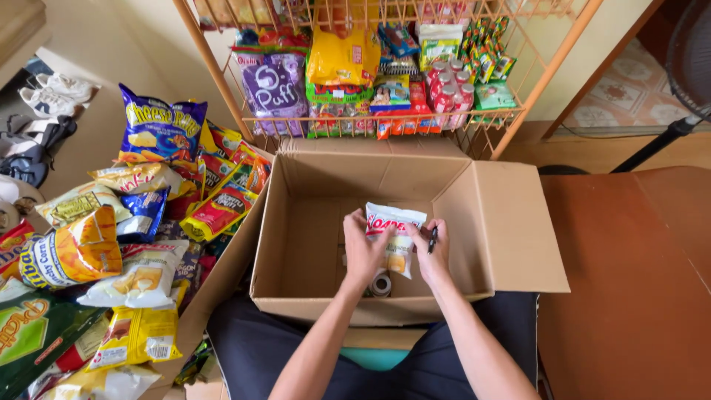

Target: Labeling snack bags with a marker and stocking them onto a wire shelf.

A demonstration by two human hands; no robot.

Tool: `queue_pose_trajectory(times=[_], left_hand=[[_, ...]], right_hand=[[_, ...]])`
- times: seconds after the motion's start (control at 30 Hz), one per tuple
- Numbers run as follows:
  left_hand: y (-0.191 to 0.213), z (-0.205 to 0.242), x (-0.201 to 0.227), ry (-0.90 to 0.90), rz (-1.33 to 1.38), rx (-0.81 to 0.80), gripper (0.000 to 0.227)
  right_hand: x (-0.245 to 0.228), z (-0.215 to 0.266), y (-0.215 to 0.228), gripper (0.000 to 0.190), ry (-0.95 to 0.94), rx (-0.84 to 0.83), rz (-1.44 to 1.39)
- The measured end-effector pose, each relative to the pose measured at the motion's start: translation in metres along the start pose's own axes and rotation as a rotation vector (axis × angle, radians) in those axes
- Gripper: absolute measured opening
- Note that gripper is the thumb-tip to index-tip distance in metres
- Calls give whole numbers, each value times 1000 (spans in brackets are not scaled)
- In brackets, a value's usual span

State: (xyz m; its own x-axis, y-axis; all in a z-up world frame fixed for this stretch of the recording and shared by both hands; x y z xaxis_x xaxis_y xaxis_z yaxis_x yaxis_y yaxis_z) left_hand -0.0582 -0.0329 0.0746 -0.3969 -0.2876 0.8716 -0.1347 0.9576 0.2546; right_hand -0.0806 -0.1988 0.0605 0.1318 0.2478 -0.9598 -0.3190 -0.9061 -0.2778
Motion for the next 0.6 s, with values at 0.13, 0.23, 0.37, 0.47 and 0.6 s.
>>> queue_pose_trajectory(times=[0.13, 0.23, 0.37, 0.47, 0.6], left_hand=[[18, -6, 2, 259, 158, -89, 70], [19, -3, -12, 456, 178, -243, 65], [17, 3, -8, 455, 258, -337, 51], [12, 9, -17, 472, 411, -331, 48], [8, 10, -35, 520, 557, -287, 45]], right_hand=[[22, 1, 4, 43, -5, -109, -148], [17, 3, -7, 45, 61, -195, -11], [-2, 7, -19, 38, -48, -230, -43], [21, 1, -8, 31, -125, -290, -203], [43, -9, -3, 21, -194, -218, -322]])
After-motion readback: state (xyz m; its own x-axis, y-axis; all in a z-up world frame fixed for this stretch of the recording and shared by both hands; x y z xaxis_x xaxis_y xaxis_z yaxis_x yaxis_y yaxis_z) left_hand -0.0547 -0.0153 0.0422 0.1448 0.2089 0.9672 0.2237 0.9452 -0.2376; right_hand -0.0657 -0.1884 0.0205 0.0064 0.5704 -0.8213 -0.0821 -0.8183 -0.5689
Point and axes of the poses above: each hand's wrist, its own z-axis away from the middle knuckle, its own y-axis out of the back of the hand, x = y × z, the point moved 3 cm from there along -z, towards the middle knuckle, and after that the axes turned 5 degrees about -x, right-handed, at the moved point
